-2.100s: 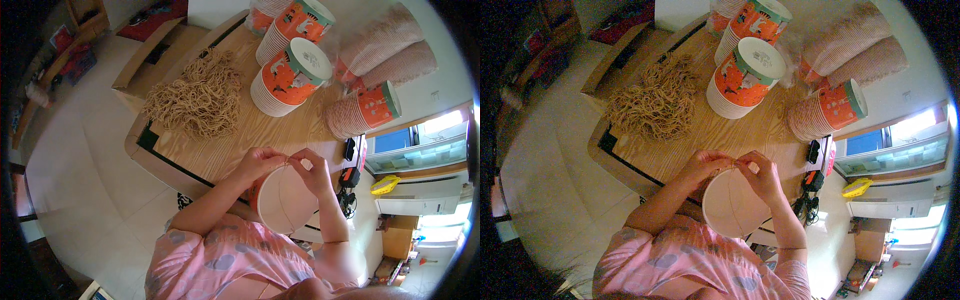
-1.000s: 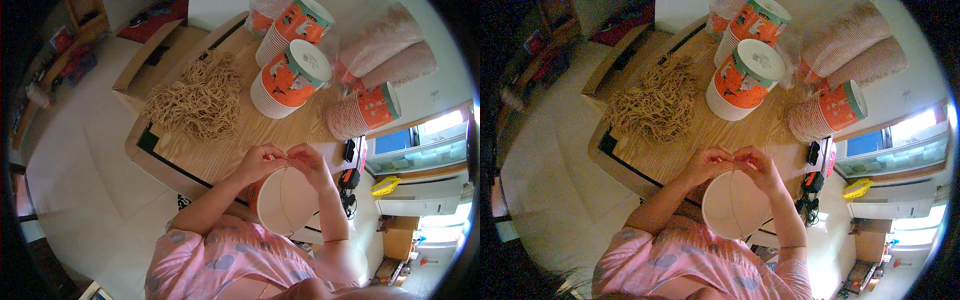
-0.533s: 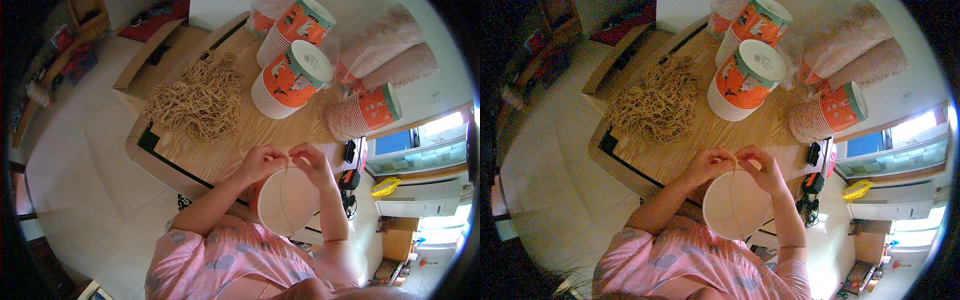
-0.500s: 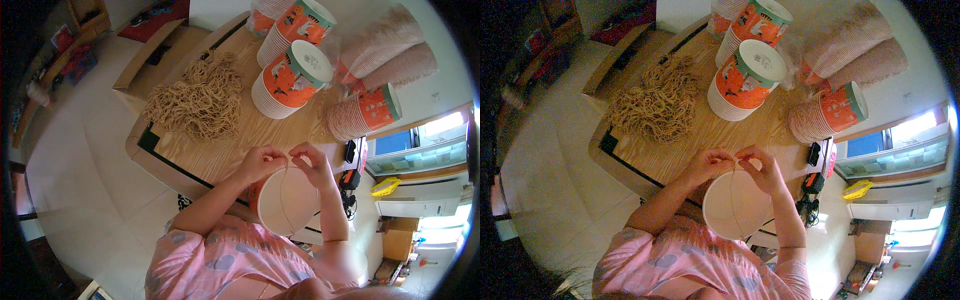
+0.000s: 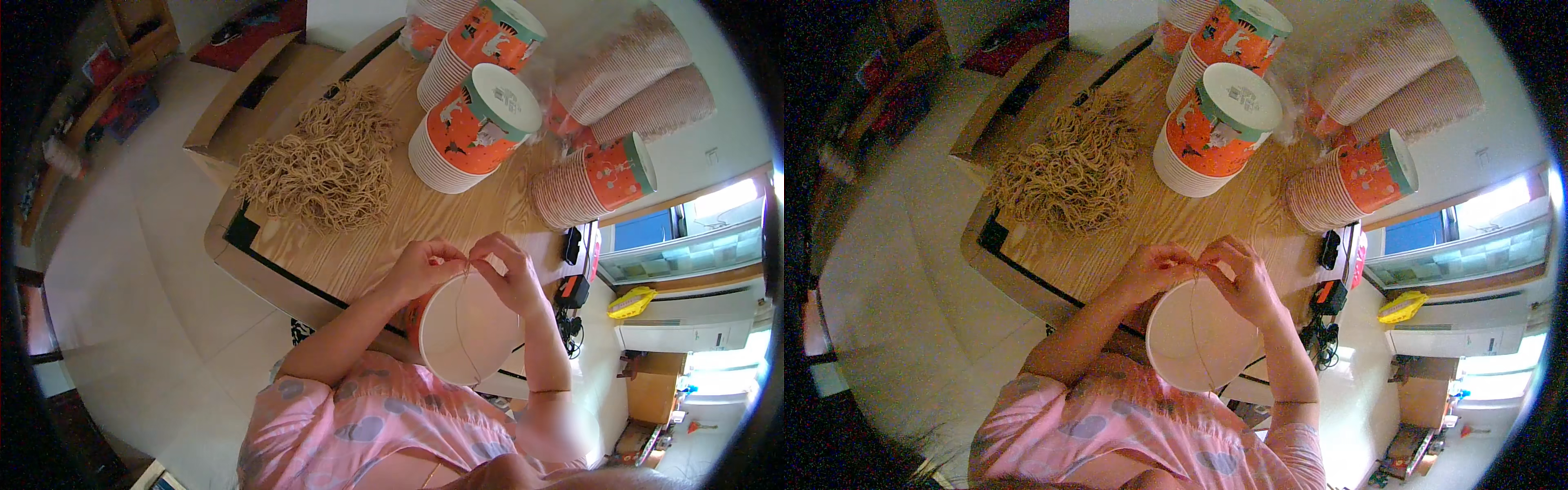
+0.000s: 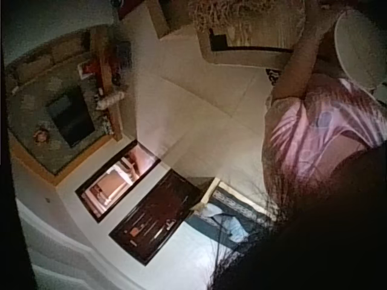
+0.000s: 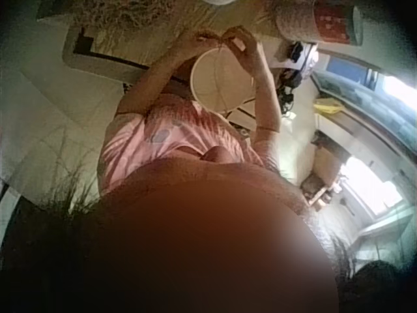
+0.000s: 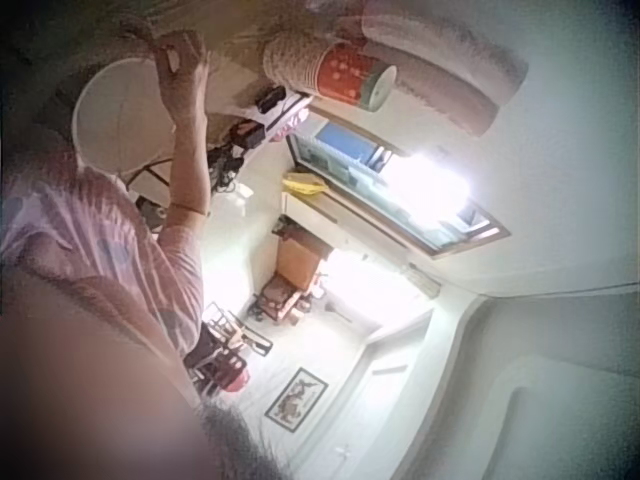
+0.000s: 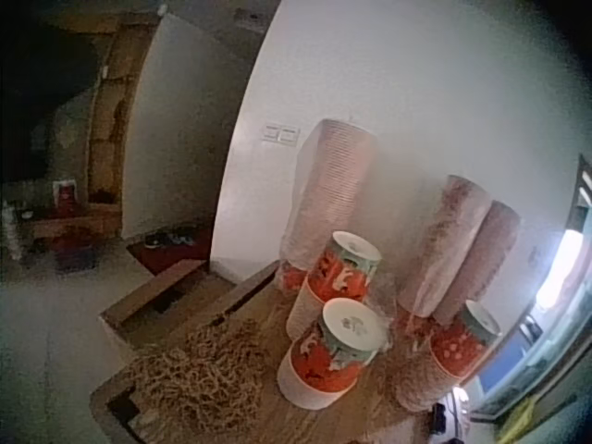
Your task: Attaching string handles to printed paper buckets for packaging.
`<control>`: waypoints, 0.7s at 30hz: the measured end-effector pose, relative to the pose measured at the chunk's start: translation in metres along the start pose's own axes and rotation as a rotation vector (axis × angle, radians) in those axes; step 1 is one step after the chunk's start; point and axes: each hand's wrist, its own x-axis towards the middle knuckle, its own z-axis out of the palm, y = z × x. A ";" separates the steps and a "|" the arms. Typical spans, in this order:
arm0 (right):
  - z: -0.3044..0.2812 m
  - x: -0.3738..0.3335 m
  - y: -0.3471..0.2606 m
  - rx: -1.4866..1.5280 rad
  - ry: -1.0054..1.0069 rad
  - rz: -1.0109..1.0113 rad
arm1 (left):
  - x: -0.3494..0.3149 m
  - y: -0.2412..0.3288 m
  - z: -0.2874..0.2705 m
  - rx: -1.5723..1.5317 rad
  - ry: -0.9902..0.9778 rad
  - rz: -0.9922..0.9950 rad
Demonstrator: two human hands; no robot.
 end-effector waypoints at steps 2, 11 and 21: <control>0.001 -0.002 0.002 -0.005 0.008 0.013 | -0.001 0.001 0.000 -0.010 -0.002 -0.006; -0.001 -0.004 -0.002 -0.015 0.017 0.046 | -0.001 -0.001 0.000 -0.074 0.014 0.004; 0.001 -0.001 0.000 -0.158 0.015 -0.145 | -0.001 0.000 0.001 -0.045 -0.009 -0.017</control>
